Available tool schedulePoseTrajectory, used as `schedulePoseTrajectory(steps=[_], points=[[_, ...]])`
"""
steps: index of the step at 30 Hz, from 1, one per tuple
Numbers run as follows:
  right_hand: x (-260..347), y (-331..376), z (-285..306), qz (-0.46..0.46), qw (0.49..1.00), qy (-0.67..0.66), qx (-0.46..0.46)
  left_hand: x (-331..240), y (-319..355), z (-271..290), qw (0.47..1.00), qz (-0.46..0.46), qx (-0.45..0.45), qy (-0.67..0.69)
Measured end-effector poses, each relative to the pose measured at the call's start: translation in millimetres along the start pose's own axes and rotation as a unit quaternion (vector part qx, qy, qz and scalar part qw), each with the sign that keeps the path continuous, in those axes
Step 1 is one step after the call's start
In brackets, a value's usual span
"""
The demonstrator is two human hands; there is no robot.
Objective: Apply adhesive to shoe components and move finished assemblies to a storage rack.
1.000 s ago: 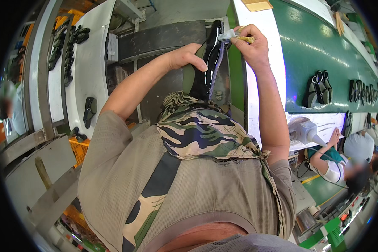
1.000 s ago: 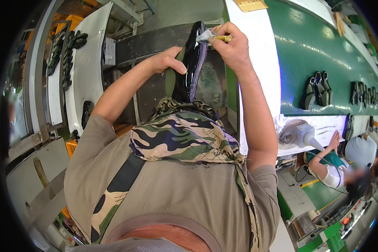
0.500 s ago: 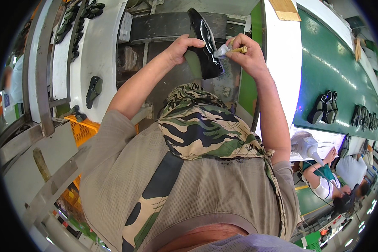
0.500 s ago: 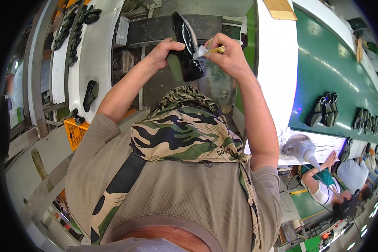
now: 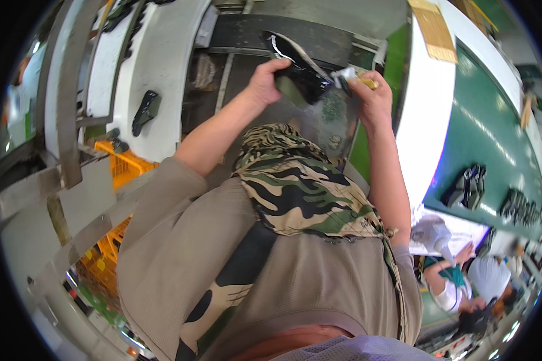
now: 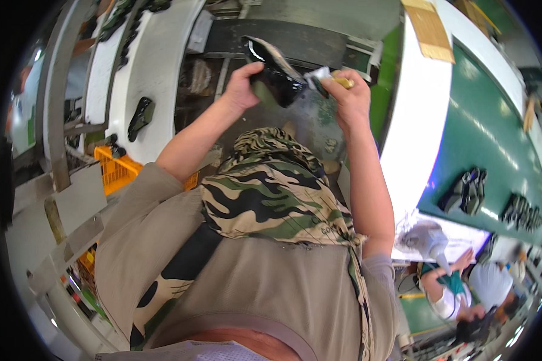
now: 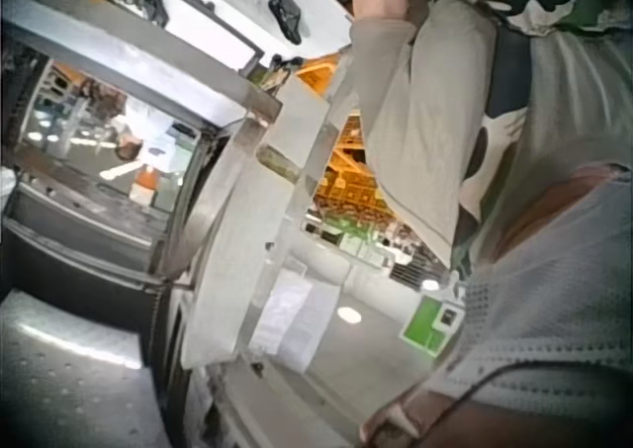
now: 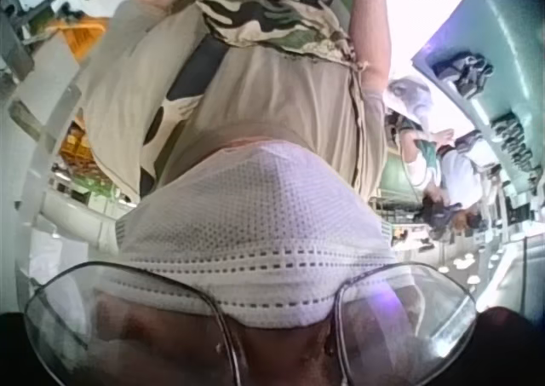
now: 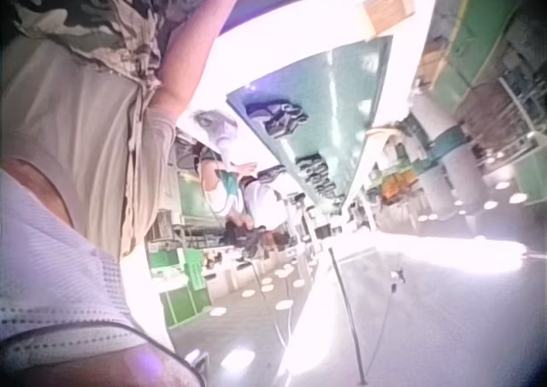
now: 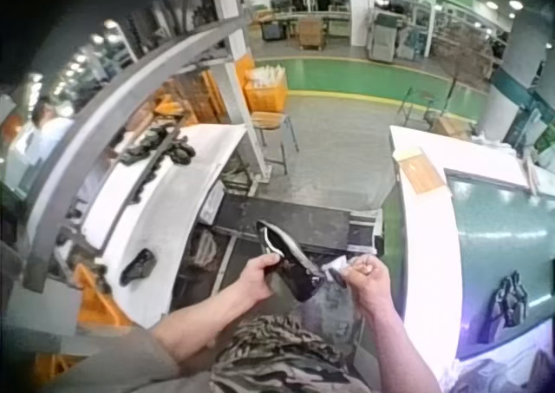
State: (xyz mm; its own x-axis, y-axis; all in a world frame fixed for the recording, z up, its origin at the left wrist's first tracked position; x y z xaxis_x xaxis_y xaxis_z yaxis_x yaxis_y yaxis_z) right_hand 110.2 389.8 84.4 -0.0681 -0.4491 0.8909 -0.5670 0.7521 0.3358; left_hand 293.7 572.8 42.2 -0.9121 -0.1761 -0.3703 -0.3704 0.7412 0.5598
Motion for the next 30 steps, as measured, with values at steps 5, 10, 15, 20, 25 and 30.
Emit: schedulePoseTrajectory(steps=[5, 10, 15, 20, 25, 30], points=[[-5.9, 6.8, -15.8, -0.036, 0.999, -0.003, -0.028, -2.3, 17.3, -0.7, 0.989, -0.137, -0.042, -0.033], [-24.0, -0.7, -46.5, -0.077, 0.996, 0.040, -0.014, -17.9, 32.3, 20.2, 0.963, -0.240, -0.095, -0.078], [-37.2, -12.4, -84.1, -0.094, 0.993, 0.056, 0.037, -43.2, 36.3, 63.9, 0.931, -0.306, -0.177, -0.093], [-24.6, -13.2, -79.2, -0.109, 0.994, -0.010, -0.002, -123.6, 35.4, 155.2, 0.914, -0.220, -0.340, 0.002], [-20.8, -2.5, -5.5, -0.124, 0.991, 0.014, -0.040, -254.3, 78.8, 286.3, 0.827, -0.280, -0.486, -0.041], [-8.0, 44.1, 74.0, -0.102, 0.978, -0.019, -0.181, -266.6, 42.4, 283.5, 0.742, -0.240, -0.605, -0.160]])
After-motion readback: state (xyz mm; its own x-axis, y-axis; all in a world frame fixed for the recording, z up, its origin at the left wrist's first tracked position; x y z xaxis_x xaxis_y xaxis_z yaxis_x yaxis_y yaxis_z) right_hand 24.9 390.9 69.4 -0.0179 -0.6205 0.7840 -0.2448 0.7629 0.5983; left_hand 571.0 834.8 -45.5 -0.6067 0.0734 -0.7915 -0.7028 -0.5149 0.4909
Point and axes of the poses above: each hand's wrist, its own y-axis away from the middle knuckle, its own z-axis out of the back of the hand, x = y × z, the point moved 1 cm from there along -y, towards the middle knuckle, and after that the axes turned 13 degrees about -x, right-handed, at the moved point
